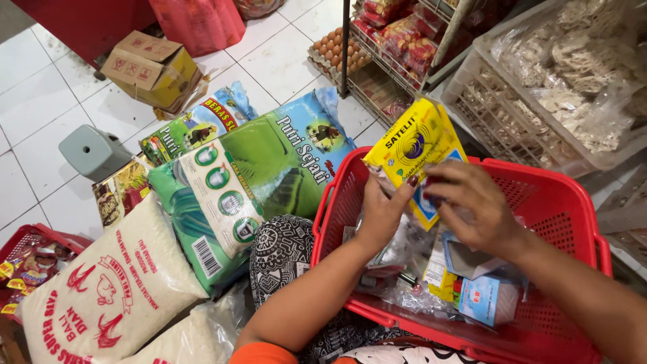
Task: The person picks up and checks various items including boxes of small vials with red caps and jelly sachets, placing them into a red plastic basket while sitting on the floor near bags of rice.
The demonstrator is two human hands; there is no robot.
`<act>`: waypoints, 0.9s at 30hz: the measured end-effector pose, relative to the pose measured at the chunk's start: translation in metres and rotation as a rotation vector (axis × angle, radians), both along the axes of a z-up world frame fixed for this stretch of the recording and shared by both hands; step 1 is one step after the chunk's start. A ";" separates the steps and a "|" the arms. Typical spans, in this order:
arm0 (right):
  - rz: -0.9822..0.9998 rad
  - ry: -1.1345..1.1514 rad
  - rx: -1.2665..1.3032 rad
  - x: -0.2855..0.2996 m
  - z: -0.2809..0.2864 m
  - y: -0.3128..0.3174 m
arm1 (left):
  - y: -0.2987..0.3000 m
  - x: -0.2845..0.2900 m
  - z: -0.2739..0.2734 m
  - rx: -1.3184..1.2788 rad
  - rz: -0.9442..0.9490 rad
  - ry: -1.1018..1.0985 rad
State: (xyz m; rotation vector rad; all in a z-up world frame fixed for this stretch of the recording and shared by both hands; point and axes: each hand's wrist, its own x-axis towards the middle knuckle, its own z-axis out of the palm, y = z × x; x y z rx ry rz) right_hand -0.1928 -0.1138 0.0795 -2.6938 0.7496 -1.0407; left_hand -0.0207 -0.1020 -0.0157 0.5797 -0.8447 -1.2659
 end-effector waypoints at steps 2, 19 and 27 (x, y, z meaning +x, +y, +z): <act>-0.126 -0.033 -0.049 -0.004 0.004 -0.002 | -0.002 -0.002 -0.006 -0.017 0.002 -0.032; 0.031 -0.320 1.064 -0.053 -0.068 -0.040 | -0.017 0.023 -0.039 -0.226 -0.029 -0.190; 0.047 -0.602 0.905 -0.041 -0.037 -0.020 | -0.009 0.024 -0.021 -0.222 -0.049 -0.575</act>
